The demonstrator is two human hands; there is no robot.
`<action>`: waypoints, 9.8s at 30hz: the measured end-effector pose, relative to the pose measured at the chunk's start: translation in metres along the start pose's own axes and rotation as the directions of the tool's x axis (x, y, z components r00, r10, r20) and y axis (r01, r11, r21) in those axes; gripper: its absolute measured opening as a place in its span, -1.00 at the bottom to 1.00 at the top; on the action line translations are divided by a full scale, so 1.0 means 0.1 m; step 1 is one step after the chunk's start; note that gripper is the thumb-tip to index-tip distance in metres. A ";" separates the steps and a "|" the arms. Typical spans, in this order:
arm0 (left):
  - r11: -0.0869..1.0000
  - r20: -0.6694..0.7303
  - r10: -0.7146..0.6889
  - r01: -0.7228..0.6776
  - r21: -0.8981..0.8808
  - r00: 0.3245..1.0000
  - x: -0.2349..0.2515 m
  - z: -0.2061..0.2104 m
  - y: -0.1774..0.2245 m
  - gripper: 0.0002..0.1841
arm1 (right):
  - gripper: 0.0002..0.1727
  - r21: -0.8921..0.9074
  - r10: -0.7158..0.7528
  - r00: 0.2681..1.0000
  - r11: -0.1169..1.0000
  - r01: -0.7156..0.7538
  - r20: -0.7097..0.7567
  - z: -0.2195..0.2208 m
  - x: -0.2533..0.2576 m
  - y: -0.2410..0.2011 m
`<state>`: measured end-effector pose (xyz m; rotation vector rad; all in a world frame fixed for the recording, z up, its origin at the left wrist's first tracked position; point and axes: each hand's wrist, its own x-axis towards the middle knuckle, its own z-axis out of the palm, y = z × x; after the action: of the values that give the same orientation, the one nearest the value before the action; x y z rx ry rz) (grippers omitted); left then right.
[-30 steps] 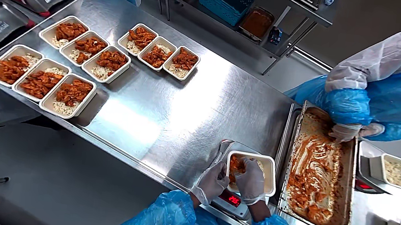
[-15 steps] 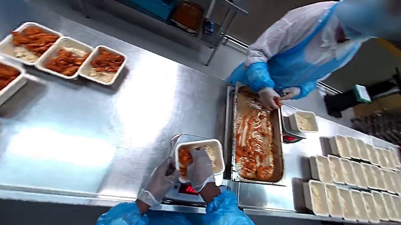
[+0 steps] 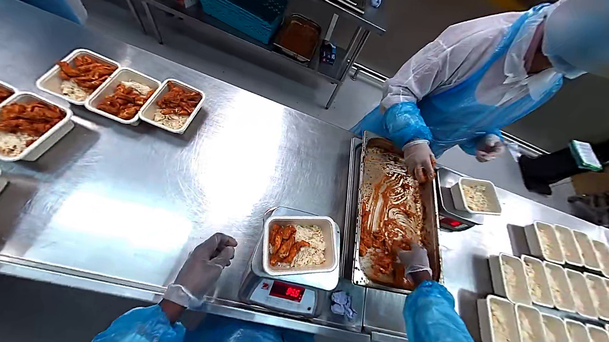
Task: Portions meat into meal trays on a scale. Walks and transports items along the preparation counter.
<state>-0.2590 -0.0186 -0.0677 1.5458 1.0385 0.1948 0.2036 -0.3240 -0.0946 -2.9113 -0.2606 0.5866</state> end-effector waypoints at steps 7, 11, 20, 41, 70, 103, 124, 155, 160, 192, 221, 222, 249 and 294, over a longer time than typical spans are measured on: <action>0.999 0.007 -0.011 0.011 0.032 1.000 -0.01 0.15 -0.01 -0.81 | -0.74 -0.190 -0.087 0.996 0.978 0.083 -0.011 0.04 0.14 -0.07; 0.999 -0.018 -0.029 0.030 0.035 0.999 -0.03 0.16 -0.08 -0.81 | -0.66 -0.232 -0.049 0.991 0.970 0.077 0.126 -0.21 0.08 0.19; 0.998 -0.021 -0.042 0.043 0.038 0.999 0.06 0.20 -0.19 -0.81 | -0.53 -0.241 0.173 0.956 0.964 -0.115 0.235 -0.13 -0.29 0.10; 0.996 -0.026 -0.084 0.085 0.028 0.996 0.05 0.07 -0.25 -0.78 | 0.04 -0.292 -0.005 0.974 0.954 0.073 0.227 0.19 -0.72 -0.40; 0.995 -0.016 -0.086 0.086 0.042 0.996 0.15 0.09 -0.31 -0.78 | -0.59 0.003 -0.105 0.994 0.994 0.105 0.033 0.21 -0.56 -0.17; 0.989 0.162 -0.054 0.075 -0.127 0.985 0.07 0.61 0.05 -0.81 | -0.68 0.257 -0.583 0.795 0.753 0.606 -0.169 0.51 -2.25 -2.14; 0.997 0.201 -0.047 0.059 -0.050 0.979 0.09 0.58 0.14 -0.80 | -0.84 0.169 -0.495 0.857 0.841 0.514 -0.143 0.62 -2.33 -2.34; 1.000 -0.028 -0.003 0.004 0.028 1.000 -0.01 0.06 0.03 -0.77 | -0.67 0.249 -0.440 0.877 0.843 0.477 -0.192 -0.50 -1.00 -0.95; 0.979 -0.129 -0.098 0.119 0.165 0.987 -0.34 -0.12 0.09 -0.75 | -0.34 0.022 -0.148 0.983 0.988 0.151 -0.105 -0.46 0.73 -0.69; 0.962 -0.169 -0.118 0.155 0.224 0.978 -0.32 0.26 -0.07 -0.77 | -0.59 0.181 -0.278 0.944 0.934 0.309 -0.180 -0.71 0.98 -0.25; 0.999 0.062 -0.034 0.033 0.019 0.998 -0.27 0.44 -0.03 -0.76 | -0.60 0.095 -0.859 0.404 0.452 0.887 0.316 0.34 -2.05 -2.14; 0.999 0.069 -0.026 0.024 0.028 0.997 -0.26 0.44 -0.03 -0.75 | -0.65 0.092 -0.866 0.403 0.445 0.891 0.295 0.36 -2.05 -2.15; 0.996 0.257 -0.051 0.067 -0.052 0.965 -0.16 0.42 0.14 -0.74 | -0.82 -0.037 -0.824 0.432 0.451 0.892 0.366 0.43 -2.12 -2.14; 0.958 0.038 -0.275 0.271 0.093 0.961 -0.90 3.31 0.50 -0.62 | -0.68 0.834 -0.736 0.677 0.367 0.413 -0.012 -1.14 0.24 0.00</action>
<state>-0.0749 -0.3118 -0.0803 1.4585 1.2207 -0.0817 0.2704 -0.3334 0.0007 -1.6194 -0.8228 0.8262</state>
